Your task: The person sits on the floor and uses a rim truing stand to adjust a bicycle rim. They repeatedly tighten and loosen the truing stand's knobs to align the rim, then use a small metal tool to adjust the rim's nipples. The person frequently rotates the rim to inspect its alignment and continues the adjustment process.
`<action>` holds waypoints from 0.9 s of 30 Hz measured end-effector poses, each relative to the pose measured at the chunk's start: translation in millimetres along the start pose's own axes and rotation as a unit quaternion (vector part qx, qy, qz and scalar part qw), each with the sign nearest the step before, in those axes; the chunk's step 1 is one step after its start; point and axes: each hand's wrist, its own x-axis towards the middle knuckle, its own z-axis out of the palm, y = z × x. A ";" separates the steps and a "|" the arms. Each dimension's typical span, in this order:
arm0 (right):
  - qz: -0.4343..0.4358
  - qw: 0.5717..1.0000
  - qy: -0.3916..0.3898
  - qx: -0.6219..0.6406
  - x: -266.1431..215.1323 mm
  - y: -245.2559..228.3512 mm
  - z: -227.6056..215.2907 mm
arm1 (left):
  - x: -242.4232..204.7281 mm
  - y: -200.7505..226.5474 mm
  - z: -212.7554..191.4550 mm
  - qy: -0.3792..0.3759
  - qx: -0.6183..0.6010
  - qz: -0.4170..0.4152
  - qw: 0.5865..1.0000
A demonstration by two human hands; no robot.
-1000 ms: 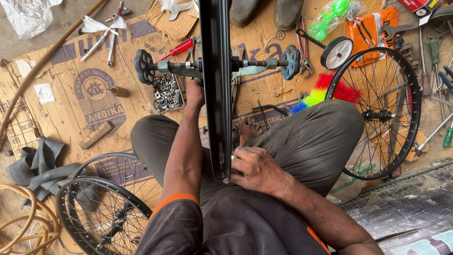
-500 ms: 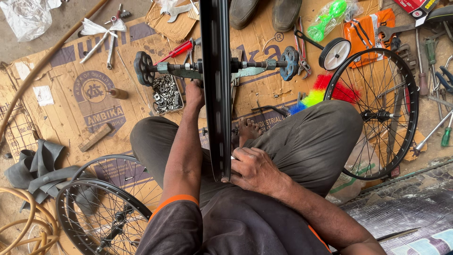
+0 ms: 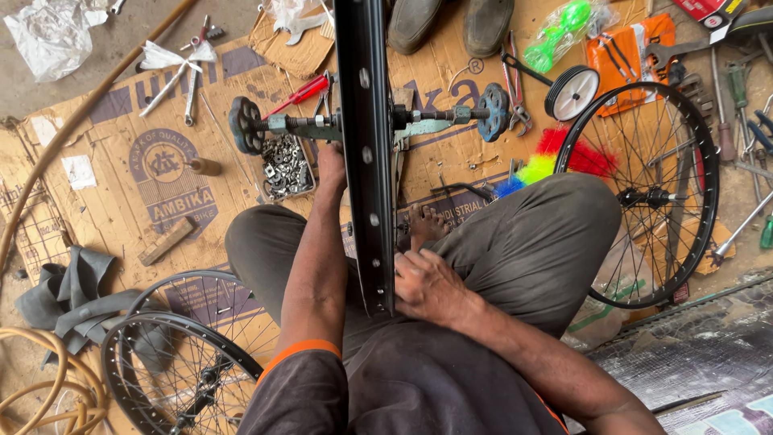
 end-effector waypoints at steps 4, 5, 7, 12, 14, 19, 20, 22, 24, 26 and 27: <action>-0.007 0.999 -0.018 0.026 7.5 -6.8 -19.4 | 7.2 -9.1 5.9 -0.003 -0.055 -0.017 0.998; -0.010 0.999 -0.021 0.042 7.0 -10.7 -28.4 | 9.3 -9.2 7.3 -0.006 -0.085 -0.033 0.996; -0.023 0.988 0.085 0.124 1.4 -21.5 -48.6 | 12.2 -10.3 7.7 -0.005 -0.043 0.016 0.999; 0.021 0.957 0.182 0.225 4.2 -39.5 -75.0 | 10.0 -4.4 0.9 -0.070 -0.043 -0.033 0.996; 0.029 0.954 0.191 0.230 11.7 -45.9 -75.7 | 9.5 3.3 -1.9 -0.079 -0.012 0.034 0.996; 0.056 0.945 0.193 0.257 6.9 -50.5 -71.5 | 1.0 2.9 0.6 -0.071 -0.244 -0.033 0.967; 0.052 0.944 0.190 0.266 2.3 -46.3 -71.0 | -1.5 0.2 -0.4 -0.059 -0.173 -0.007 0.983; 0.061 0.938 0.170 0.296 -8.8 -30.1 -70.0 | -11.5 -6.3 -2.4 0.061 -0.056 0.214 0.973; 0.096 0.931 0.180 0.303 -22.8 -14.5 -70.5 | -29.9 -10.3 -4.1 0.069 0.040 0.239 0.968; 0.156 0.918 0.222 0.289 -33.2 1.1 -71.2 | -47.4 -3.2 -4.7 -0.029 0.110 0.072 0.991; 0.203 0.888 0.238 0.338 -39.2 4.4 -69.5 | -64.9 -3.3 -4.2 -0.073 -0.092 0.068 0.991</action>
